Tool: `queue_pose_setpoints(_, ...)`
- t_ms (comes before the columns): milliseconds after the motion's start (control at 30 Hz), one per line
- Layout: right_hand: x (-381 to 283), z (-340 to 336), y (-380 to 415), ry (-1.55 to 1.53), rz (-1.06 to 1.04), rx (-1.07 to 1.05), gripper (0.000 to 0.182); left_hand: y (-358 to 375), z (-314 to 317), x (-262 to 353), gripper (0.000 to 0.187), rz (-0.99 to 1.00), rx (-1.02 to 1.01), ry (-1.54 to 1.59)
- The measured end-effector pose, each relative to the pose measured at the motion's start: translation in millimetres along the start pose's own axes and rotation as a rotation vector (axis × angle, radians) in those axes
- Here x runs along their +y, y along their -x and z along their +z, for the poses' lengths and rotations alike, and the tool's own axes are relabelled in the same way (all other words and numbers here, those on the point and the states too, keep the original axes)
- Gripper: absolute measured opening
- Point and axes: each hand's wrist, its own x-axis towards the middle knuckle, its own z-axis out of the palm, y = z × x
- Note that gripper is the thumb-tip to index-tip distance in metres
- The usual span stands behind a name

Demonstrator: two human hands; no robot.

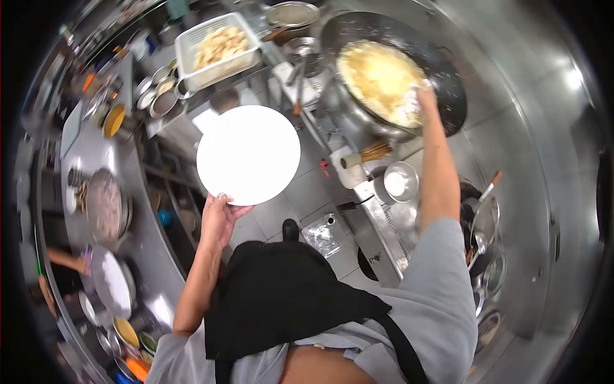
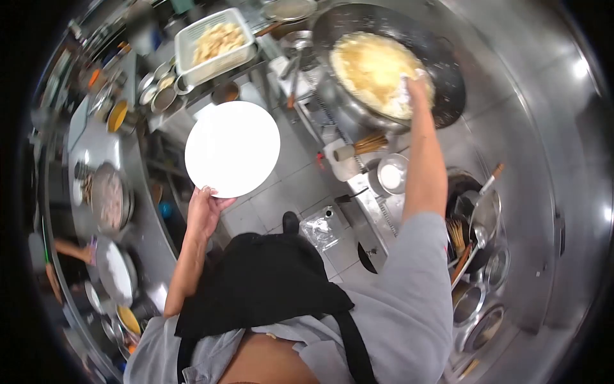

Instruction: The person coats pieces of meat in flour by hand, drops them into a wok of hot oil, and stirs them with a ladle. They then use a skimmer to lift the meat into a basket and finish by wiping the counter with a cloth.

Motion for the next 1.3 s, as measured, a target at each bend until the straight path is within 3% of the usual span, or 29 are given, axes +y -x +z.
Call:
queue_pose_setpoints(67,-110,19,46,0.071,0.046,0.041,0.035,14,-15,-13,0.049,0.085,0.047,0.05)
queue_pose_setpoints(133,-144,60,58,-0.194,-0.055,-0.164,0.041,10,-33,-32,0.048,0.133,0.081,0.139)
queue_pose_setpoints(233,-226,146,157,-0.621,0.008,-0.504,0.029,-13,-37,-45,0.048,0.239,0.138,0.2)
queue_pose_setpoints(267,-249,178,197,-0.572,0.077,-0.579,0.029,-23,-41,-47,0.048,0.243,0.133,0.213)
queue_pose_setpoints(300,-255,211,238,-0.493,-0.017,-0.58,0.029,-29,-42,-46,0.045,0.238,0.153,0.217)
queue_pose_setpoints(333,-275,232,283,-0.236,-0.033,-0.604,0.032,-34,-45,-45,0.045,0.253,0.172,0.229)
queue_pose_setpoints(367,-318,230,344,-0.034,-0.238,-0.552,0.036,-38,-50,-45,0.045,0.261,0.16,0.232)
queue_pose_setpoints(400,-285,267,358,-0.142,-0.35,-0.655,0.037,-41,-55,-44,0.044,0.268,0.15,0.234)
queue_pose_setpoints(467,-289,277,427,0.065,-0.508,-0.588,0.043,-35,-71,-42,0.043,0.288,0.187,0.259)
queue_pose_setpoints(567,-276,281,488,0.173,-0.645,-0.682,0.052,-17,-99,-38,0.045,0.275,0.281,0.21)
queue_pose_setpoints(667,-294,279,510,0.238,-0.647,-0.93,0.056,0,-120,-36,0.047,0.287,0.348,0.199)
queue_pose_setpoints(800,-279,307,519,0.23,-0.614,-0.998,0.055,-3,-139,-45,0.049,0.282,0.337,0.155)
queue_pose_setpoints(867,-273,316,513,0.194,-0.571,-0.843,0.053,-11,-142,-45,0.049,0.245,0.328,0.16)
queue_pose_setpoints(967,-276,316,504,0.134,-0.638,-0.782,0.053,-26,-135,-45,0.047,0.215,0.25,0.157)
queue_pose_setpoints(1133,-268,286,487,0.354,-0.557,-0.729,0.055,-42,-95,-41,0.047,0.182,0.119,0.017)
queue_pose_setpoints(1300,-250,242,436,0.23,-0.277,-0.52,0.058,-56,-60,-42,0.048,0.073,-0.068,0.028)
